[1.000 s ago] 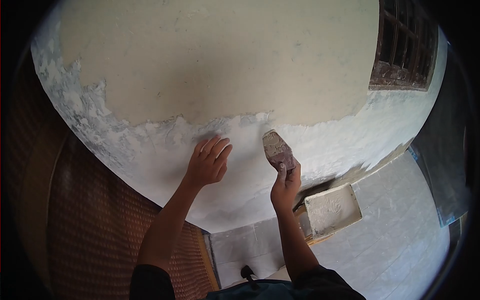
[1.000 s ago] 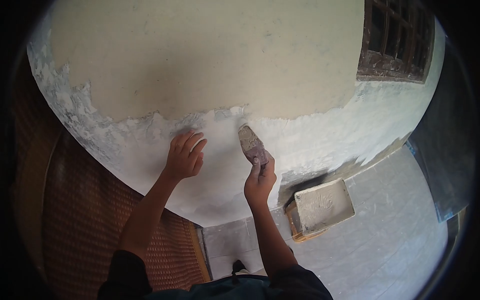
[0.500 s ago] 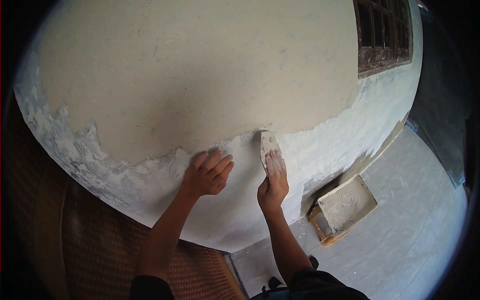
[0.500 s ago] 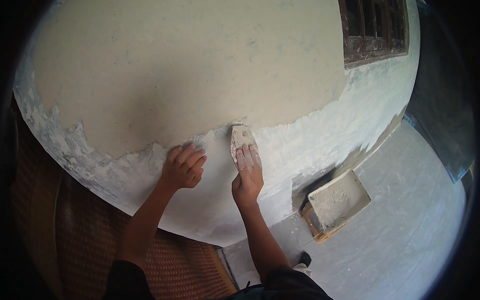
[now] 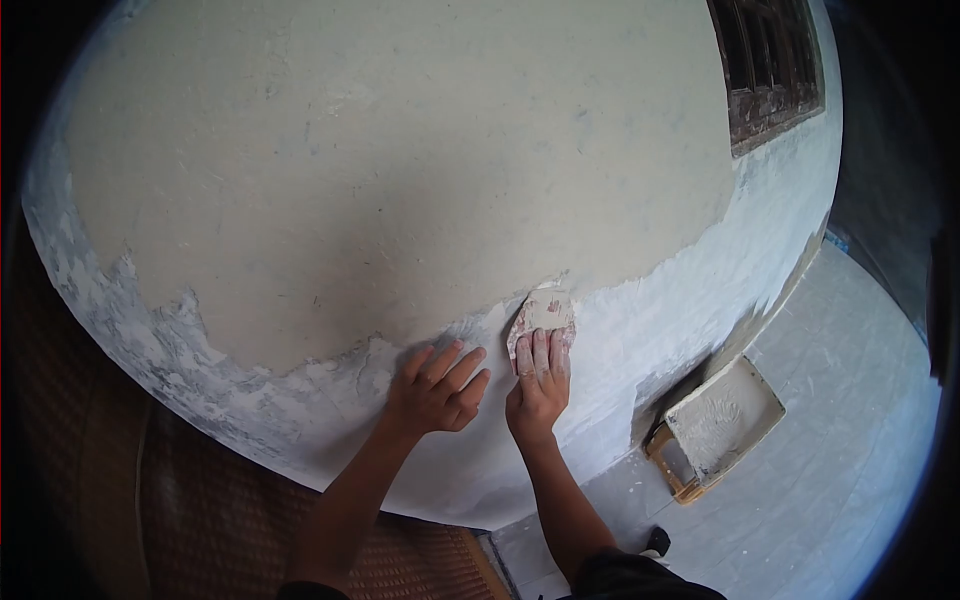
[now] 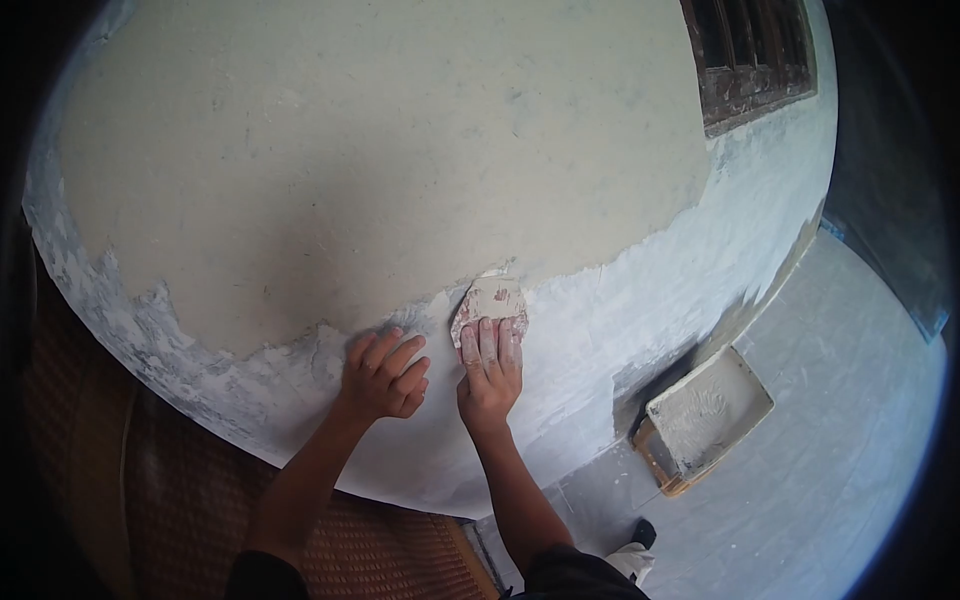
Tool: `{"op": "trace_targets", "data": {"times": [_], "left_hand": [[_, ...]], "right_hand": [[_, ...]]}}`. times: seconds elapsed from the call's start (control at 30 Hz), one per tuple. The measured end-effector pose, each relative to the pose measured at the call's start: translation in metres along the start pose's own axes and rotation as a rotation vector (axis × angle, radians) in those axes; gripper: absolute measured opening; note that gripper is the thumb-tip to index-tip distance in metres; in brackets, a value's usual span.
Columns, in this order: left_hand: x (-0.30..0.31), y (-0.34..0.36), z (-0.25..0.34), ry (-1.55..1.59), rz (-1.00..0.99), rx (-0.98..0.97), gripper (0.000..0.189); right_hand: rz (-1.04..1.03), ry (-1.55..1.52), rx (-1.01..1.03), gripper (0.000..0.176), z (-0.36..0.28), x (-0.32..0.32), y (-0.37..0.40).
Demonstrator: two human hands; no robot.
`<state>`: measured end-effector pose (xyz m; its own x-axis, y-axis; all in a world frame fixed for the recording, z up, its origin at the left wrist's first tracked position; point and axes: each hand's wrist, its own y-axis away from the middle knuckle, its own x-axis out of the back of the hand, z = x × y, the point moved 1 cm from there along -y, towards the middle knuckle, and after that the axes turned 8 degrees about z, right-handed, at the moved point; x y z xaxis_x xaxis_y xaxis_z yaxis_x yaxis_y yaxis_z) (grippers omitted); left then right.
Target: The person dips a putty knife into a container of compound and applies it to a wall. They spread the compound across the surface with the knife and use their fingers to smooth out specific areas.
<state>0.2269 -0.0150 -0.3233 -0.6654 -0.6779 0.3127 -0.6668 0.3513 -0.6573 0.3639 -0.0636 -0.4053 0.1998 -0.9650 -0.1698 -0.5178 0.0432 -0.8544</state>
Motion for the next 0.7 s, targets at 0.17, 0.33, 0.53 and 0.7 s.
{"op": "trace_targets", "data": {"times": [0.17,0.33,0.53,0.7], "left_hand": [[0.002,-0.001,-0.002,0.016,-0.012,-0.042,0.02],[0.001,0.0,0.0,0.042,0.026,0.025,0.018],[0.001,-0.001,-0.003,0.062,0.009,-0.04,0.02],[-0.001,-0.003,-0.004,0.053,-0.003,-0.048,0.021]], "right_hand": [[0.007,0.097,0.038,0.038,0.001,-0.012,0.006],[-0.022,0.14,0.159,0.039,0.002,-0.013,0.003],[-0.147,0.19,0.279,0.036,0.013,0.003,-0.004],[-0.243,0.164,0.305,0.037,0.017,0.022,0.003]]}}
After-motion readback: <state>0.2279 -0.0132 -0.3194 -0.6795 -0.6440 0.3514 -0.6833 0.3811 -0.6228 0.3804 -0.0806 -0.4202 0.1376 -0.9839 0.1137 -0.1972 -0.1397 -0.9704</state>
